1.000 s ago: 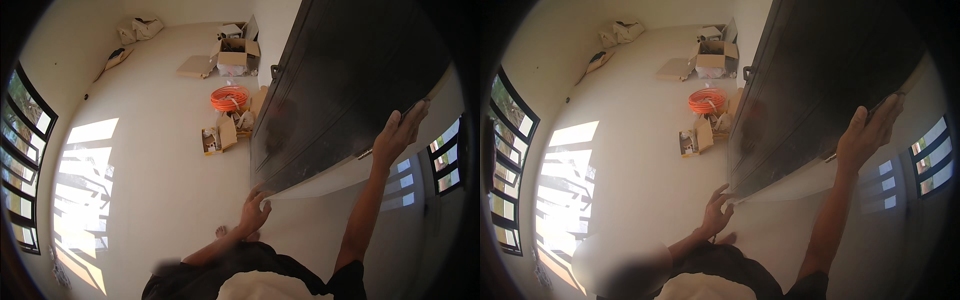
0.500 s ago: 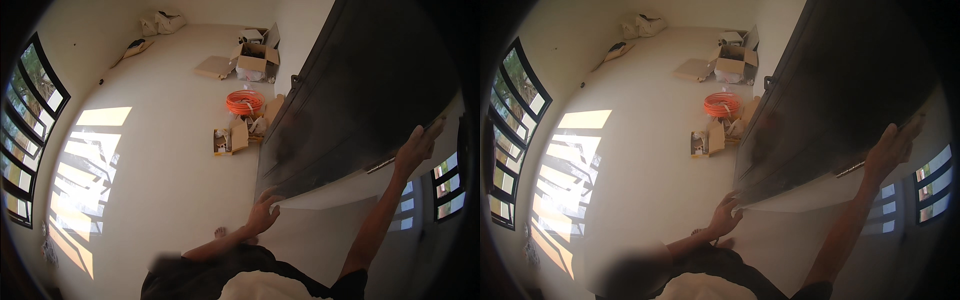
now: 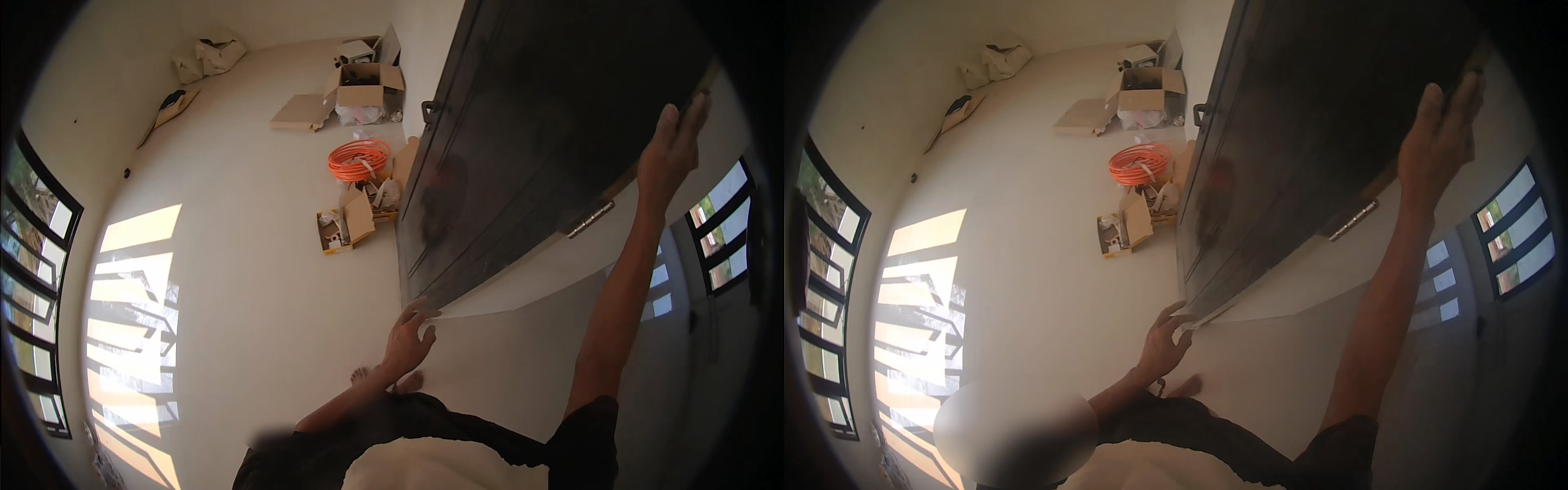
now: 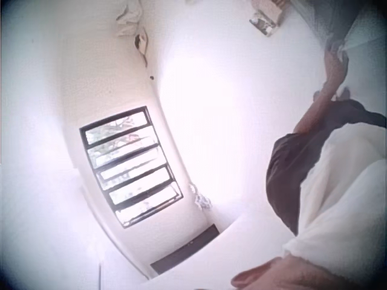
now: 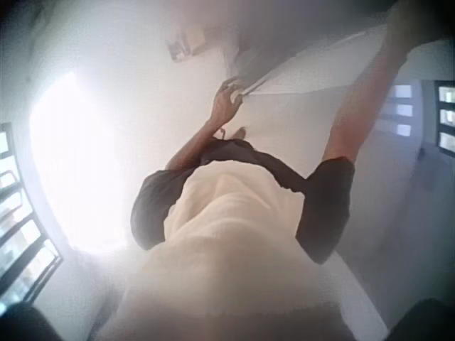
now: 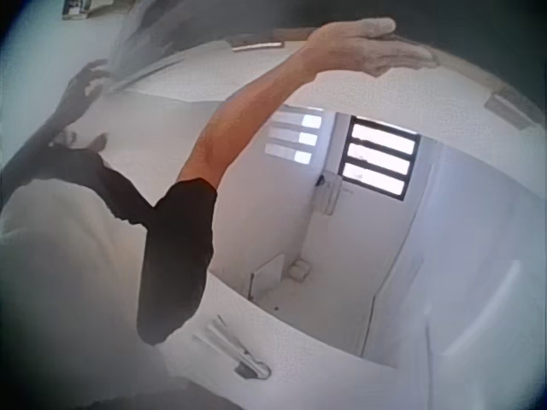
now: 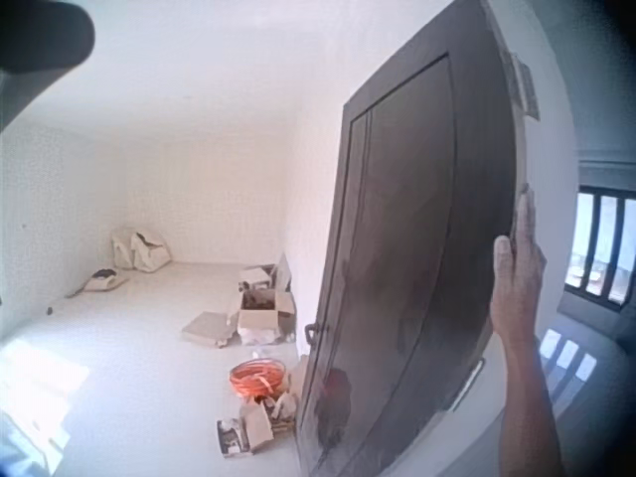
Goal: The person sands the edges of a door frame and the door itself using a sanding block. They work on the vertical edge near the hinges and the bottom corner of the frame, then move to the door surface.
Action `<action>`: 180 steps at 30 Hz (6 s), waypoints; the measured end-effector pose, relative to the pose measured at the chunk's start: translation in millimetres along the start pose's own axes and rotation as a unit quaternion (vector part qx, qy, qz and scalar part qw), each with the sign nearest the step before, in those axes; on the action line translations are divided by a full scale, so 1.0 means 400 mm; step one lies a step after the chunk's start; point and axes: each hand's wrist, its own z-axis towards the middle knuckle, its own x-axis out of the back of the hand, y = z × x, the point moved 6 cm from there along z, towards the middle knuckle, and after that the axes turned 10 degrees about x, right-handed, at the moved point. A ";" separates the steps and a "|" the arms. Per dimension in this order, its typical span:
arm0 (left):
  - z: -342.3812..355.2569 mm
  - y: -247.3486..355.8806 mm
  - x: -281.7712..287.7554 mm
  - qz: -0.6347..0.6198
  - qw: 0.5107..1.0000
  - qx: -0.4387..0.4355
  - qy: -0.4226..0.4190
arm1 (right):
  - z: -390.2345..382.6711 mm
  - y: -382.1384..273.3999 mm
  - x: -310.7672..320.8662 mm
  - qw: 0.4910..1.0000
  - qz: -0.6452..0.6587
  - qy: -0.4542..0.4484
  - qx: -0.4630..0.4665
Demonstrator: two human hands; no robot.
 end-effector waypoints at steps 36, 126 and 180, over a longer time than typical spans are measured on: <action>0.144 0.664 -0.214 -0.137 0.934 -0.329 0.026 | -0.474 0.064 0.149 0.688 0.512 0.087 -0.508; 0.359 0.666 -0.300 -0.027 0.865 -0.429 0.261 | -0.224 0.185 0.043 0.942 0.282 -0.135 0.120; 0.348 0.668 -0.303 -0.020 0.850 -0.459 0.259 | -0.303 0.210 -0.017 0.876 0.447 0.019 -0.180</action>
